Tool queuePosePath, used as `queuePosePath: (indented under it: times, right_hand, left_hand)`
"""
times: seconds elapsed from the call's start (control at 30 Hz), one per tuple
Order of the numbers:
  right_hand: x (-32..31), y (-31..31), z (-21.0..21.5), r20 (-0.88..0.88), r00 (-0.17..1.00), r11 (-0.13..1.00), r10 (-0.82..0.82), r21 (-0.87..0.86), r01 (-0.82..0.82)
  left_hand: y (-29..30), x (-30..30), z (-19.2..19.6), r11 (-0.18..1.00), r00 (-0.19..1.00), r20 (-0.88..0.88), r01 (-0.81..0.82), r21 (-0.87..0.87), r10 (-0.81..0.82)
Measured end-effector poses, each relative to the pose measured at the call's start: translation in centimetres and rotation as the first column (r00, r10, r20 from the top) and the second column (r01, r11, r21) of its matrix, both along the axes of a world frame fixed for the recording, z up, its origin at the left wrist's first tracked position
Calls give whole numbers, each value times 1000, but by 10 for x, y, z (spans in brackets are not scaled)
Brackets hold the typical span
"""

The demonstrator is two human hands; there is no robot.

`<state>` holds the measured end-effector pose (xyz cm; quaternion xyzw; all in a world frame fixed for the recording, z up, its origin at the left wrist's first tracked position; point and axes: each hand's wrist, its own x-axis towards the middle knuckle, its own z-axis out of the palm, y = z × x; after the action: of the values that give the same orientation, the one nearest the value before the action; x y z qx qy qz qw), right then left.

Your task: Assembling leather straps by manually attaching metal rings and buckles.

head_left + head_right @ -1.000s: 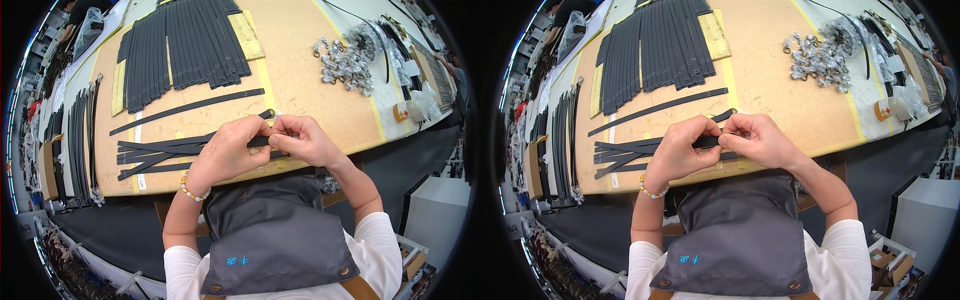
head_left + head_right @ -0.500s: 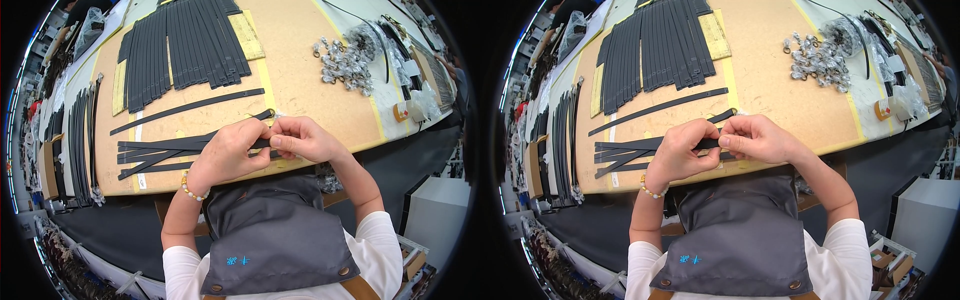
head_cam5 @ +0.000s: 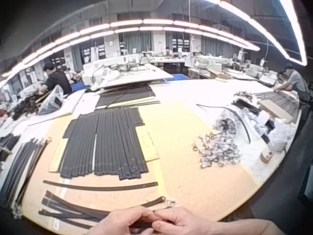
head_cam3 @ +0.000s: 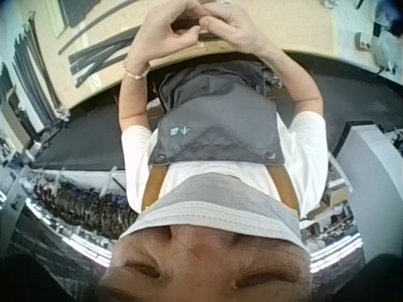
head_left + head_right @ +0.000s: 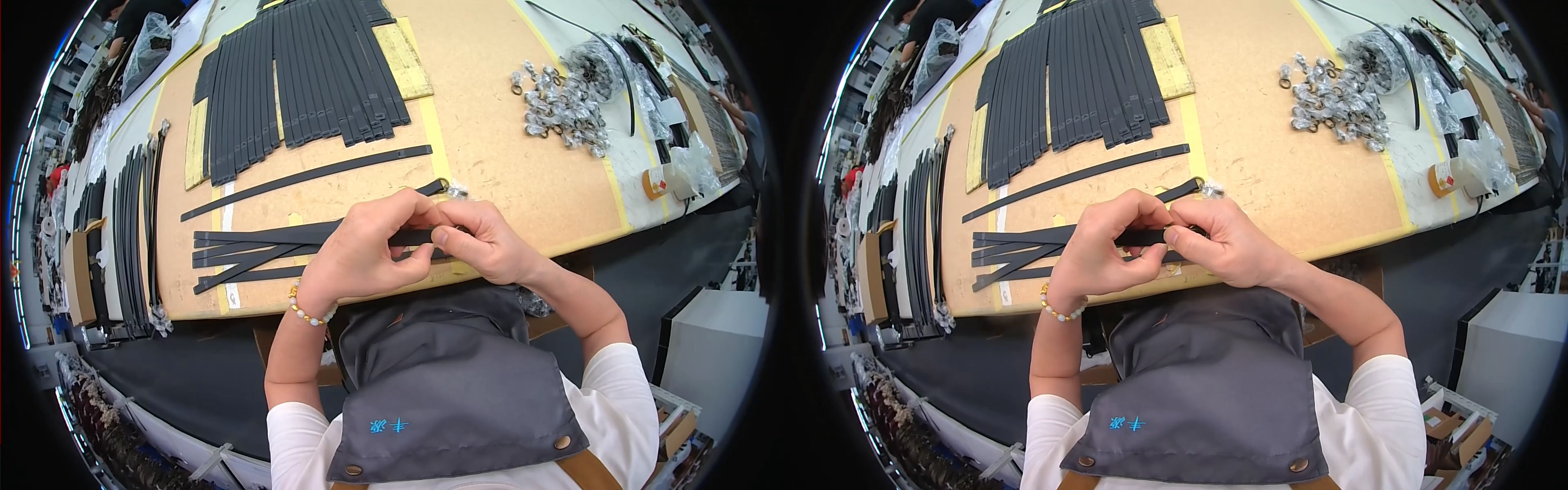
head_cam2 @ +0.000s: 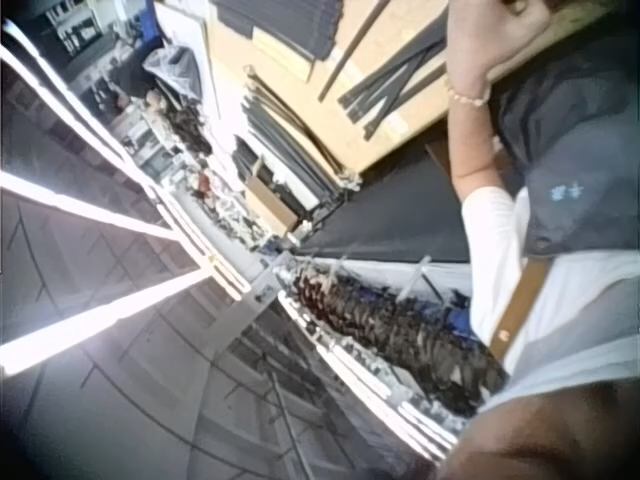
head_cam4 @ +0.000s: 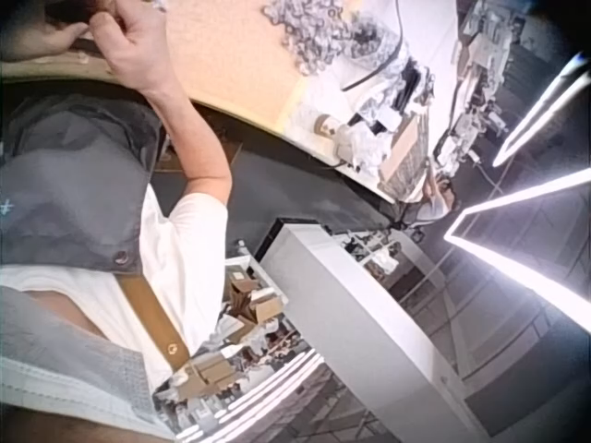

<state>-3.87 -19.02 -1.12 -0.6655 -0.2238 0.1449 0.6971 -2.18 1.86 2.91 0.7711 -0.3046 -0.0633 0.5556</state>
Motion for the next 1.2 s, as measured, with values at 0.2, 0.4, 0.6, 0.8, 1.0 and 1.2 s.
queuePosePath:
  times: [0.2,0.4,0.6,0.8,1.0,1.2]
  right_hand:
    - [10,-7,5,-238,959,986,157,94,-138]
    - [15,-18,15,-414,882,973,226,138,-184]
    - [13,-15,6,-164,984,994,66,-72,-79]
    - [19,-18,6,67,998,929,12,-369,14]
    - [106,-70,3,361,871,589,-334,-642,492]
    - [190,-143,-22,653,695,40,-301,-720,693]
  left_hand:
    - [20,5,-2,1000,997,-83,6,-13,-7]
    - [27,8,-8,996,987,-156,-52,-70,40]
    - [21,10,-14,999,989,-148,-28,-36,23]
    - [18,13,-28,999,977,-207,46,1,-45]
    - [10,19,-43,959,997,-30,-66,277,77]
    - [3,19,-56,913,960,277,-142,381,34]
